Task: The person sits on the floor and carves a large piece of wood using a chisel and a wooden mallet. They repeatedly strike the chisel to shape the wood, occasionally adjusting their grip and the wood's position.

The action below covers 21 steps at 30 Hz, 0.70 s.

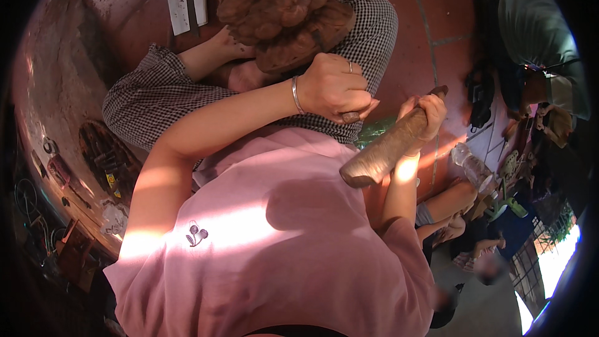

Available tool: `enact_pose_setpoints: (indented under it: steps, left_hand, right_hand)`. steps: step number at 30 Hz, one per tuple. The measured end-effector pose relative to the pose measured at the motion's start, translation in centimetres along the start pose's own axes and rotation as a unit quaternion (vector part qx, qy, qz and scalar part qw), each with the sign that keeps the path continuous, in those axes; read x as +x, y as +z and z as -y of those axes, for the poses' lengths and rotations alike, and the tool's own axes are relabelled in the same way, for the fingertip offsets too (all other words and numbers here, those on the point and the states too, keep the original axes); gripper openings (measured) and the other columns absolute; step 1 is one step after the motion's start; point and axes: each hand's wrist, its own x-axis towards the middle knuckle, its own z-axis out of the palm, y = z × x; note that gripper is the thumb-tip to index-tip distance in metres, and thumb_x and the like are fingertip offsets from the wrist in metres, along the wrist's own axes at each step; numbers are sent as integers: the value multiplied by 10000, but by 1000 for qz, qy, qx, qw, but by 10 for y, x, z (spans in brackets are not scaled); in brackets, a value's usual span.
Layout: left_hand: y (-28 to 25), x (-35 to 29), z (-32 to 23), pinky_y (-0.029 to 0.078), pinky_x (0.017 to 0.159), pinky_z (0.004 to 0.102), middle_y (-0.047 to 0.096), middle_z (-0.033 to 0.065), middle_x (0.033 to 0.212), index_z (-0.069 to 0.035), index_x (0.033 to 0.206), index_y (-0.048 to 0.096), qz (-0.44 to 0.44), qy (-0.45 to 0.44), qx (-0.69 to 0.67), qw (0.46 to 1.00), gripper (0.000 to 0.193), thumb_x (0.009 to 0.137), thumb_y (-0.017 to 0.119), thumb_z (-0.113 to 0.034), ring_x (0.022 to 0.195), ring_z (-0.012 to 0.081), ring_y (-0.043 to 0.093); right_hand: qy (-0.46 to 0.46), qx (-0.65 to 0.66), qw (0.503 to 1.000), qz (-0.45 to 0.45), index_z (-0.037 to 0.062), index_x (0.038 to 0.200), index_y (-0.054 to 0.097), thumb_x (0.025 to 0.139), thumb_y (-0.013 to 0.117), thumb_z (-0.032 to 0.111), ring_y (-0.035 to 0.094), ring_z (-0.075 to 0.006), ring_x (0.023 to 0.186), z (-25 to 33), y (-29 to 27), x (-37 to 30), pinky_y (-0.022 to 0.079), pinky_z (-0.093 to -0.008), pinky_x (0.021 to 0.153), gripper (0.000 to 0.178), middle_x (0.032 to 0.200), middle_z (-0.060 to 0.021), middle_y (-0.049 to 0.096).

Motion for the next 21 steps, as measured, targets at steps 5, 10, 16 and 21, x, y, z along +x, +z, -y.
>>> enact_pose_setpoints:
  steps: [5,10,16,21]
  left_hand:
    - [-2,-8,1,356,382,283,405,-30,524,-163,539,412,38,36,-34,998,380,751,720,-229,465,134,475]
    - [1,-13,-6,363,388,279,412,-33,529,-170,548,451,37,48,-35,998,341,751,717,-236,478,128,479]
    - [0,-11,-3,354,384,272,404,-33,527,-168,538,405,33,31,-22,999,383,750,719,-224,461,131,459]
    - [-12,-8,-1,387,399,290,427,-40,535,-177,555,434,40,31,-12,999,357,774,700,-272,484,131,499]
  right_hand:
    - [-7,-24,999,27,64,1049,535,675,718,-129,586,-252,897,8,-5,6,487,-358,817,459,1015,-102,585]
    - [29,35,999,0,66,1054,523,688,717,-124,584,-250,889,7,-3,2,489,-356,812,455,998,-99,577]
    - [17,6,1000,12,68,1051,520,698,724,-118,593,-251,876,10,-6,9,493,-358,802,448,970,-96,582]
    - [-62,2,998,-27,73,1026,536,698,731,-119,599,-245,880,8,-5,14,505,-384,804,427,972,-92,590]
